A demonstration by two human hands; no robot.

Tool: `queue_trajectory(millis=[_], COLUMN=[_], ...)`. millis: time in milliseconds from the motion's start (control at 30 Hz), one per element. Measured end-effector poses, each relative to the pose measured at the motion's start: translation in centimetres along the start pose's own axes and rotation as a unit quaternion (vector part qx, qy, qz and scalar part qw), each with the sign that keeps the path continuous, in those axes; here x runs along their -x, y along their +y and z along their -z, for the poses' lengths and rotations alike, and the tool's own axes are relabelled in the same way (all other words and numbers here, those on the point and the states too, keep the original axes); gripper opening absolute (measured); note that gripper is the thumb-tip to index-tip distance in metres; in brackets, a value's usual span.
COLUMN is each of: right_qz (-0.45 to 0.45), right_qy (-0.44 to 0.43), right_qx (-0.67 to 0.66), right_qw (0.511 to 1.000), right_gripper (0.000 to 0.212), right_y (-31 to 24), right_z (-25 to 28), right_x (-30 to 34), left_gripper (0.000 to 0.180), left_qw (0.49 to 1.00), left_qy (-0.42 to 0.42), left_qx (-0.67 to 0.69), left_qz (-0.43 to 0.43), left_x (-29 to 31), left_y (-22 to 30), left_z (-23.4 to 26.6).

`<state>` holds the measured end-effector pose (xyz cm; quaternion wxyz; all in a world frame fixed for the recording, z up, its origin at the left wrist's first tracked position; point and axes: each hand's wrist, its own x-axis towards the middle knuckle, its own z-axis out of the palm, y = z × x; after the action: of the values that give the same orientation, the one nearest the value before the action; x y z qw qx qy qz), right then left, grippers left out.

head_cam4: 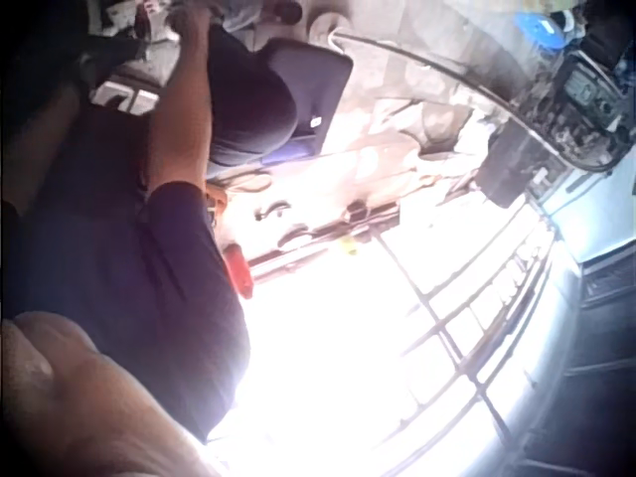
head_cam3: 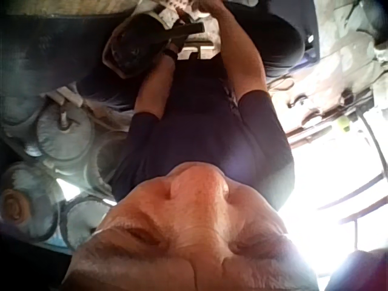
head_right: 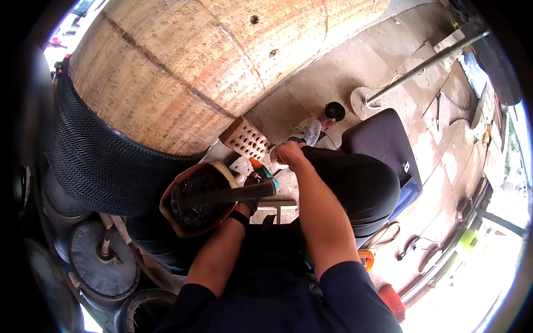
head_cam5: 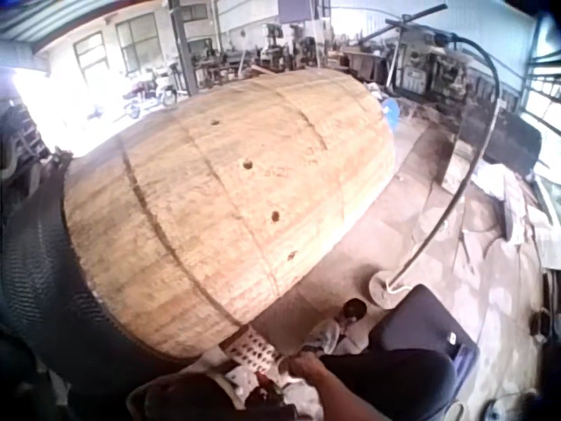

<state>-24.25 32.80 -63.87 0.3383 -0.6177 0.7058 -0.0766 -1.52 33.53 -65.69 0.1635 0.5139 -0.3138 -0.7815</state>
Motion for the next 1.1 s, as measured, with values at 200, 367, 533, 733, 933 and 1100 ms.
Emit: queue_trajectory(millis=[200,367,533,733,933,1100], right_qz=[-0.478,-0.487,-0.353,-0.190,-0.341,-0.328], right_qy=[0.064,0.132,-0.068,-0.010,-0.035,0.085], right_qx=[-0.637,-0.605,-0.522,-0.085,-0.360,-0.039], right_qw=[0.602,0.616,0.773,0.978,0.868,0.940], right_gripper=[0.024,0.030,0.019,0.015,0.022,0.035], right_y=[4.9,6.7,6.1,12.3,8.2,-0.4], right_z=[3.3,5.3,1.5,0.4,3.5,5.9], right_x=[-3.1,-2.0,-3.1,-5.0,-2.3,-2.8], left_gripper=[0.026,0.029,0.030,0.031,0.032,0.033], left_qw=[0.954,0.869,0.879,0.878,0.874,0.874], left_qy=[-0.032,-0.059,-0.068,-0.089,-0.102,-0.095], left_qx=[-0.295,-0.471,-0.450,-0.446,-0.445,-0.440], left_qz=[-0.048,-0.138,-0.139,-0.151,-0.165,-0.184], left_x=[3.7,4.0,3.9,3.7,3.7,4.1], left_y=[4.6,4.1,3.5,3.0,3.1,2.8], left_z=[-2.2,-1.2,-0.4,-0.2,-0.6,-0.4])
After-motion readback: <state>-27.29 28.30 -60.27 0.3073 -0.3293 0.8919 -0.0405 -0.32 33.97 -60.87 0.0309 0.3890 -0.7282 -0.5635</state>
